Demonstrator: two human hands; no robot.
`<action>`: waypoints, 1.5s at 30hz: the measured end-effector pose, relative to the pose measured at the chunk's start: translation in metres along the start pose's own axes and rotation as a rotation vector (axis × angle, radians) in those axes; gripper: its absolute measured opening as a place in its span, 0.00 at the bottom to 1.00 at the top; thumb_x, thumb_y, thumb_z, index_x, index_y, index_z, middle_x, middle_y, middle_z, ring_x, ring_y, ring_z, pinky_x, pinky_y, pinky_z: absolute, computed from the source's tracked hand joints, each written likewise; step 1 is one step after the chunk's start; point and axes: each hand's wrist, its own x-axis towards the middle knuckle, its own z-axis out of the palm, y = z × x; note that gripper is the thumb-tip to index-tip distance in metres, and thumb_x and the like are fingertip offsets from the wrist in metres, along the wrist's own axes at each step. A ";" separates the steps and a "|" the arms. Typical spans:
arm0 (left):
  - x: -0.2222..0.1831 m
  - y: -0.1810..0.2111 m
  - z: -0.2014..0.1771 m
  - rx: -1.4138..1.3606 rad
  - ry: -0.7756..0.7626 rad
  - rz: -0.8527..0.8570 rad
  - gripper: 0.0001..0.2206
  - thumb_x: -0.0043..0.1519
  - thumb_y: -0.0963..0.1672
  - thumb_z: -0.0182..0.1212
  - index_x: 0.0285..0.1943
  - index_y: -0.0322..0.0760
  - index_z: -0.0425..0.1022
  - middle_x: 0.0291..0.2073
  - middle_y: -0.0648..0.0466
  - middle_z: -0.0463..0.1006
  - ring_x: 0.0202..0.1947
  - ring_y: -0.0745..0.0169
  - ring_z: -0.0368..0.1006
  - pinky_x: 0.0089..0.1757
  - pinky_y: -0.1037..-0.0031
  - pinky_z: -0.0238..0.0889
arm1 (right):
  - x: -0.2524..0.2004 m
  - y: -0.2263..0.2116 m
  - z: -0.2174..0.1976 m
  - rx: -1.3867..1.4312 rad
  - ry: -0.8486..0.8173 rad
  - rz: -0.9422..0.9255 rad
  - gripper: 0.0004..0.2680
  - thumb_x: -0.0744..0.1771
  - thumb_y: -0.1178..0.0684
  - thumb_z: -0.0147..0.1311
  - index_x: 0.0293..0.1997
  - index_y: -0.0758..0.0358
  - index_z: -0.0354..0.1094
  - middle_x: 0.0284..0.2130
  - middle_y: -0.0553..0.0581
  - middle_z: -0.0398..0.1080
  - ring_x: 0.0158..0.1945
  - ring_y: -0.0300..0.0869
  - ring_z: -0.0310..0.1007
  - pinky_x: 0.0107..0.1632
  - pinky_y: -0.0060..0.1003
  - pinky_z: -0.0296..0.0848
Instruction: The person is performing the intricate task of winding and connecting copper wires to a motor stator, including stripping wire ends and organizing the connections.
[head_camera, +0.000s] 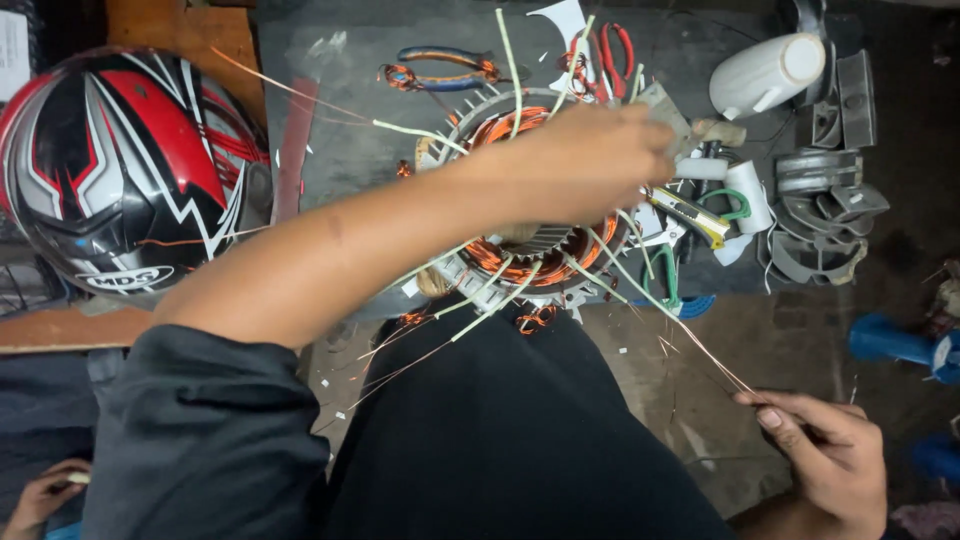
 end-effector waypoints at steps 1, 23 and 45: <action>0.004 0.007 -0.001 0.008 -0.091 -0.005 0.06 0.62 0.41 0.62 0.45 0.34 0.79 0.40 0.49 0.77 0.46 0.51 0.70 0.36 0.59 0.74 | 0.001 -0.003 0.000 -0.021 -0.005 -0.031 0.08 0.65 0.57 0.52 0.43 0.67 0.77 0.08 0.48 0.50 0.15 0.31 0.42 0.21 0.32 0.43; -0.067 -0.025 -0.025 -0.585 0.443 -0.337 0.09 0.60 0.37 0.56 0.35 0.42 0.60 0.32 0.58 0.64 0.35 0.67 0.60 0.39 0.76 0.56 | 0.000 -0.006 0.005 -0.044 0.126 -0.057 0.07 0.67 0.55 0.53 0.44 0.62 0.77 0.17 0.46 0.66 0.18 0.28 0.50 0.23 0.24 0.49; -0.072 0.084 -0.054 -0.423 0.187 -0.967 0.16 0.64 0.52 0.49 0.55 0.43 0.69 0.41 0.60 0.73 0.40 0.64 0.67 0.42 0.71 0.58 | 0.106 0.052 -0.058 -0.030 -0.127 -0.312 0.06 0.67 0.58 0.55 0.44 0.66 0.77 0.37 0.52 0.79 0.37 0.30 0.74 0.41 0.21 0.70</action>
